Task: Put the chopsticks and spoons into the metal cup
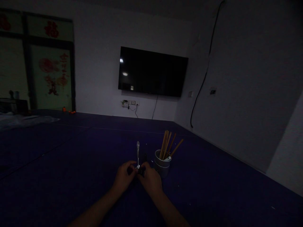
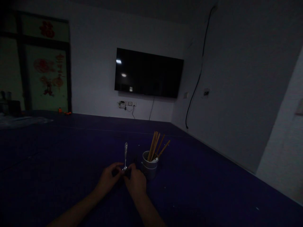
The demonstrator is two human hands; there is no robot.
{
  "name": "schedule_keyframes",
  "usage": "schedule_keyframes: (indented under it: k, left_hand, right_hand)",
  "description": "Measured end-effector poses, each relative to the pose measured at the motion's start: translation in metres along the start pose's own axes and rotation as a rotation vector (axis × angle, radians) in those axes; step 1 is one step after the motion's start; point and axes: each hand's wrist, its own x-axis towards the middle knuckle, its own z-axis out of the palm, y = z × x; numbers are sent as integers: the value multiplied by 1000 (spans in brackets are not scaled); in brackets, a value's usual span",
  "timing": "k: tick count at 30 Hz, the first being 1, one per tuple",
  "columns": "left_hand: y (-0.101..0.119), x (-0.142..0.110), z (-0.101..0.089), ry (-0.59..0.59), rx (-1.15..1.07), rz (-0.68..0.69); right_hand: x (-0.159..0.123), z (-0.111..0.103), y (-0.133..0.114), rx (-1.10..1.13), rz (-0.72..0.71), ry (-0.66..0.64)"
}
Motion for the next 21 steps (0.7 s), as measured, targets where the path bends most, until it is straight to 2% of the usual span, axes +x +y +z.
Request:
schedule_keyframes:
  k: [9,21]
  left_hand:
    - [-1,1,2,33,-44,-26]
    - [3,1,-1,34,-5,72]
  right_hand:
    - [1,0,-1,-24,-26,-6]
    - [0,0,-2,-31,-80,26]
